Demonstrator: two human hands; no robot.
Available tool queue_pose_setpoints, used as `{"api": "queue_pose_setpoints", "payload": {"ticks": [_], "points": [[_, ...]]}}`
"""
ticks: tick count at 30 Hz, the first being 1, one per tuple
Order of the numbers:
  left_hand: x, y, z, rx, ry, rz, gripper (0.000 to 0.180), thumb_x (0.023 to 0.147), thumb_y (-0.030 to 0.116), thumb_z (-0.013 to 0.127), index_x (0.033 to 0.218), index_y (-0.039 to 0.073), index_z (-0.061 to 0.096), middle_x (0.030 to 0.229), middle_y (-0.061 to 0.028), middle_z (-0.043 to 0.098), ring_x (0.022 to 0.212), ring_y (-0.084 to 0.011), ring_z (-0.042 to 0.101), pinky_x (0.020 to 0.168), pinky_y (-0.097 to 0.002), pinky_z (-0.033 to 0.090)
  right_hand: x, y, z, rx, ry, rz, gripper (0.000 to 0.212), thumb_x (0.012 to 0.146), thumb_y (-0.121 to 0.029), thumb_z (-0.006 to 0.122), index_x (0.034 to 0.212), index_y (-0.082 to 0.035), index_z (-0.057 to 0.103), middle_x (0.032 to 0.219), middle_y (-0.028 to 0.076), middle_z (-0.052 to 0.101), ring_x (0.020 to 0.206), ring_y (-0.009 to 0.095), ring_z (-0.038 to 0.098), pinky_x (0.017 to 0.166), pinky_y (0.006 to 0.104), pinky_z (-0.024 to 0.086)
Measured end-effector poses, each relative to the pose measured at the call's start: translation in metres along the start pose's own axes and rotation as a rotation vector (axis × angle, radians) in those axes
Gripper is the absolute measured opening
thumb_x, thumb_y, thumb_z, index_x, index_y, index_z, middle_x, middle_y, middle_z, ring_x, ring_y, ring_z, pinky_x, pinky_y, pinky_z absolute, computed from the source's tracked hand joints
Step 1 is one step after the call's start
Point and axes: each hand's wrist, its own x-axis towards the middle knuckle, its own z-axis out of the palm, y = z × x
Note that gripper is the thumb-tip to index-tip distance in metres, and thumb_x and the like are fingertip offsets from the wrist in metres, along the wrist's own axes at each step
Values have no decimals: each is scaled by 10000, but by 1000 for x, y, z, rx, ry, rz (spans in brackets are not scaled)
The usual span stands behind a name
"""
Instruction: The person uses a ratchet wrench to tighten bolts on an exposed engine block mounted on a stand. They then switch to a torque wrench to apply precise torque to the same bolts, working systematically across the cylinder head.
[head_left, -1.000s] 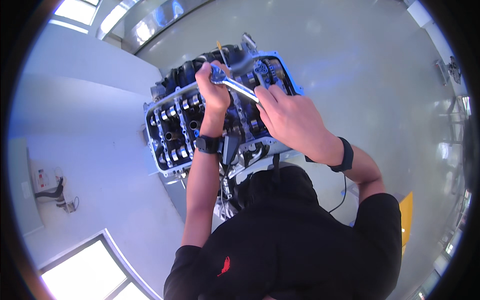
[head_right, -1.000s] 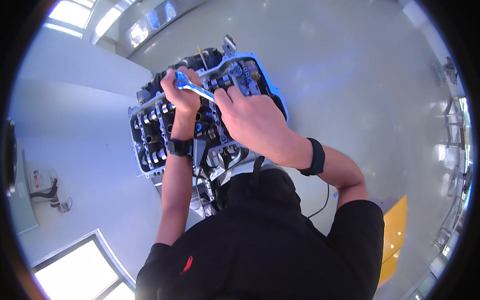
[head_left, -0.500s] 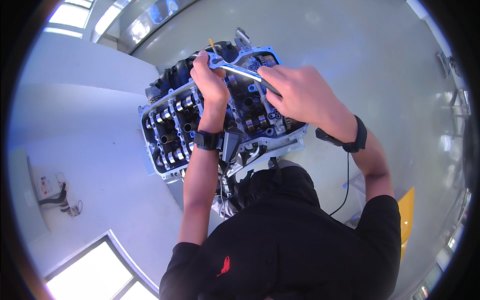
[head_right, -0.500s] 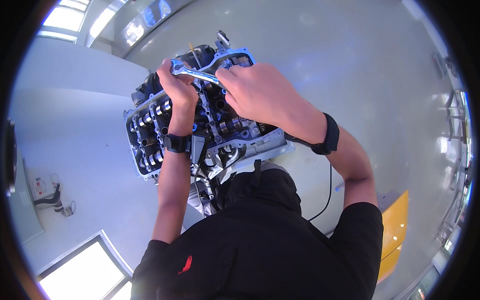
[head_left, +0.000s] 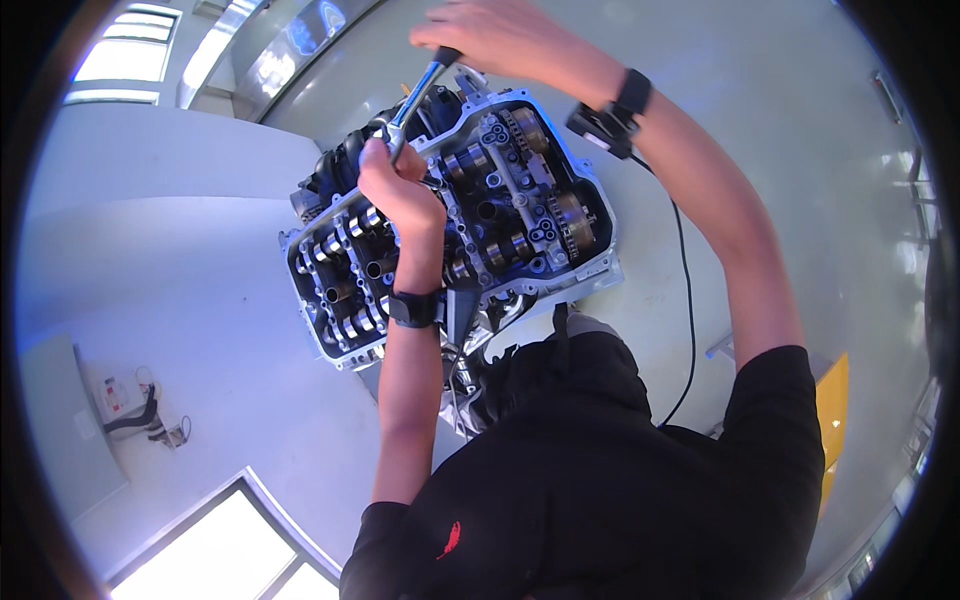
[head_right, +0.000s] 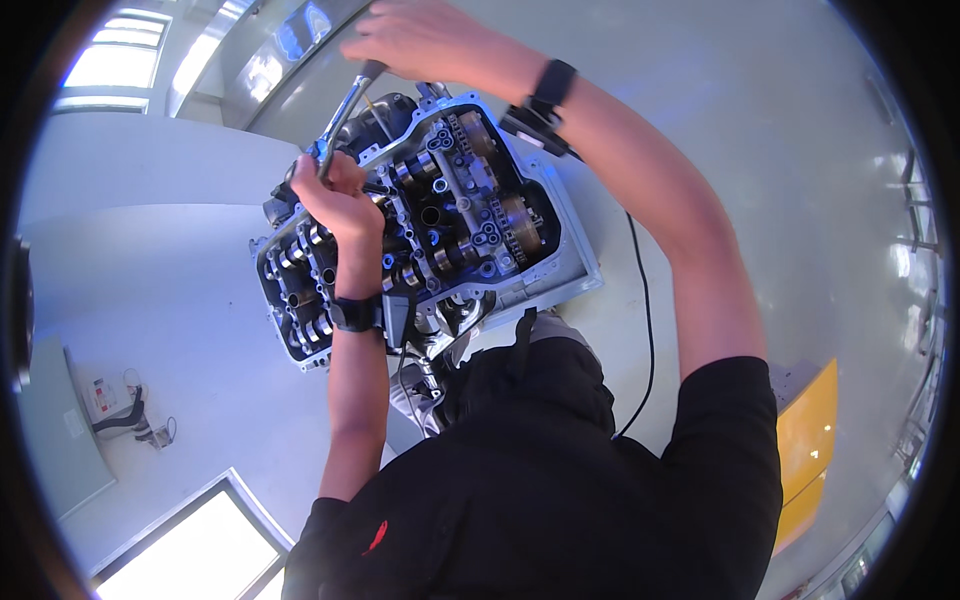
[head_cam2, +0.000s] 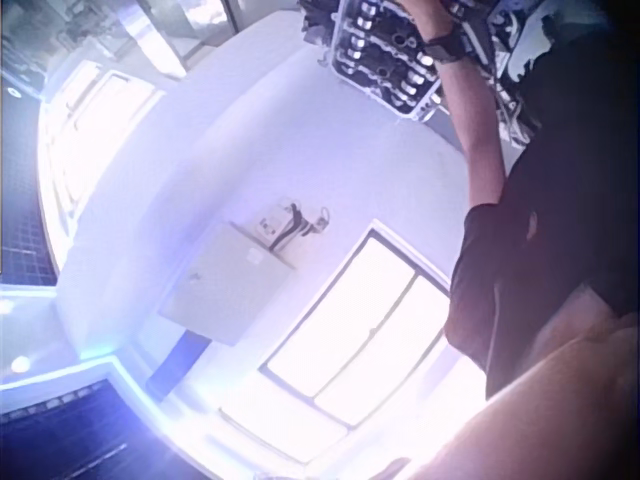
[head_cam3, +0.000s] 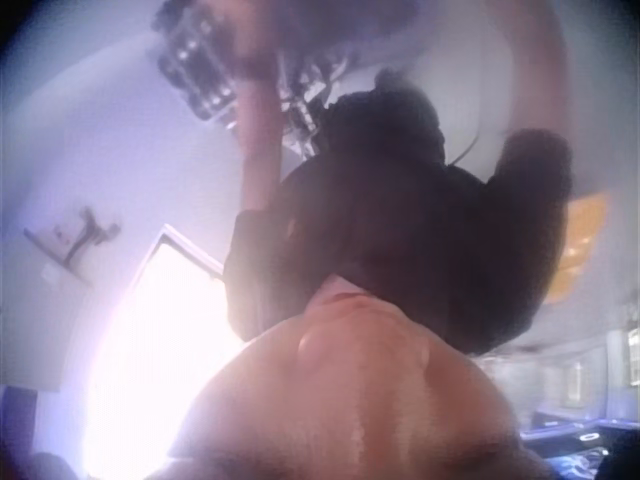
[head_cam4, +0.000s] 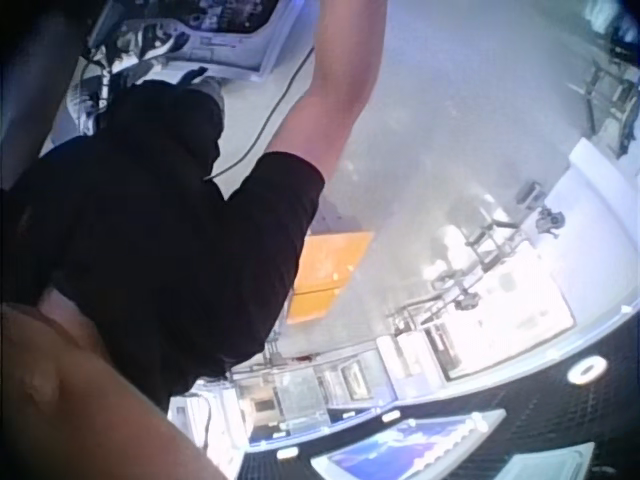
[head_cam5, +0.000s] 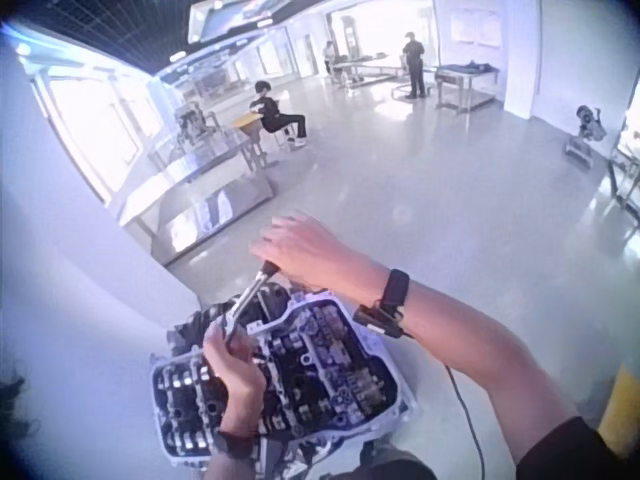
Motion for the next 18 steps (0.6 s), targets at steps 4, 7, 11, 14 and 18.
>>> {"api": "queue_pose_setpoints", "payload": {"ticks": [4, 7, 11, 14, 18], "points": [[-13, -1, 22, 206, -27, -13, 383, 937, 316, 484, 639, 111, 358, 579, 31, 326, 519, -72, 262, 500, -278, 180, 31, 28, 68, -116, 254, -75, 109, 801, -159, 635, 905, -131, 639, 859, 59, 625, 883, 256, 614, 762, 400, 473], [-7, -1, 14, 151, -77, -19, 392, 942, 322, 488, 639, 103, 367, 573, 34, 324, 499, -69, 258, 483, -273, 172, 66, 14, 92, -183, 251, -124, 194, 787, -204, 685, 968, -139, 662, 1014, 27, 636, 922, 234, 639, 786, 358, 509], [-15, -2, -2, 329, -319, 114, 438, 951, 330, 525, 608, 95, 386, 561, 37, 373, 496, -59, 297, 474, -263, 187, 116, -54, 59, -19, 36, -539, 226, 766, -146, 661, 991, -151, 655, 952, 21, 580, 993, 233, 602, 898, 356, 492], [-21, 1, 9, 428, -340, 118, 341, 877, 254, 666, 656, 64, 490, 610, 50, 439, 583, -60, 395, 526, -259, 280, 127, -83, 50, -19, 180, -835, 270, 763, -128, 646, 1033, -139, 634, 932, 37, 565, 929, 249, 625, 861, 367, 518], [-3, -26, -37, 429, -247, 123, 126, 894, 113, 637, 939, 1, 601, 823, -25, 619, 738, -123, 573, 691, -305, 482, 112, -138, 31, 296, -327, -702, 463, 830, -147, 618, 1285, -139, 531, 992, 83, 630, 917, 321, 644, 788, 423, 536]]}}
